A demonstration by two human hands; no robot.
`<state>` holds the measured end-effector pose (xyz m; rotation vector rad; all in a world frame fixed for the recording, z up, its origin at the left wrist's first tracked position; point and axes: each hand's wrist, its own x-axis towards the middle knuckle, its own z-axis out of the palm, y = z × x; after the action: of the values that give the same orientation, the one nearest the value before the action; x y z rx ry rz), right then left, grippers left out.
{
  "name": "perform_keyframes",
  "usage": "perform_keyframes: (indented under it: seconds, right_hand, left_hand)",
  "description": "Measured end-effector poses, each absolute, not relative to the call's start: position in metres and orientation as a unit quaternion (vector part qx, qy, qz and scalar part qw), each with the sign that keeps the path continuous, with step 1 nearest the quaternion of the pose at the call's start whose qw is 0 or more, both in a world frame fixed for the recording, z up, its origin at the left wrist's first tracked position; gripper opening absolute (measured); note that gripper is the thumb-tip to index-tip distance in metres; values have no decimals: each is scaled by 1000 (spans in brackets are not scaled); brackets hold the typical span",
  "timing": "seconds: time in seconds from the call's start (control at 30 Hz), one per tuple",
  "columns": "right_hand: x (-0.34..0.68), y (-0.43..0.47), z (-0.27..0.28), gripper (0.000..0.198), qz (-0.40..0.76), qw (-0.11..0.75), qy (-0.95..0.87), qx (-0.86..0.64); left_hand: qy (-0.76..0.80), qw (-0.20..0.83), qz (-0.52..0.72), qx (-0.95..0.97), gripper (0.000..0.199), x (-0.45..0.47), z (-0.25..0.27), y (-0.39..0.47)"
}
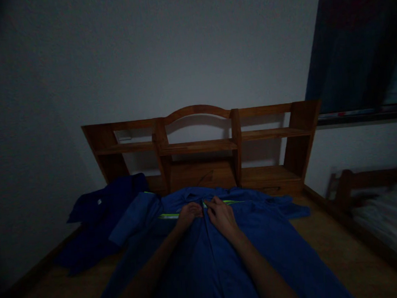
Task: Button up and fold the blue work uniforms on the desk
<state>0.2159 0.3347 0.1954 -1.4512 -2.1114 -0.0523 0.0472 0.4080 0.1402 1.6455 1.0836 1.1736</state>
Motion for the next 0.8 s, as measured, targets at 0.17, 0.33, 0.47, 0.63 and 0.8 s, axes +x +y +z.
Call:
perform_keyframes:
  seconds: [0.17,0.33,0.47,0.63,0.8]
  right_hand:
    - [207,332,188,32,15,339,-813,-473]
    - [209,338,178,30,35,343,-807,-480]
    - [211,342,176,29,40,352,-801,-482]
    - [213,344,175,28,45,356,-797,-486]
    - [215,346,172,26,49,377,-790,-481]
  left_hand:
    - [421,415,472,654,15,49,139,406]
    - [449,382,477,652,18,52,137,401]
    - [472,339,472,663,20,53,139,396]
    - [477,300,462,685,21,53,144,388]
    - [473,270,460,701,17,57,146,385]
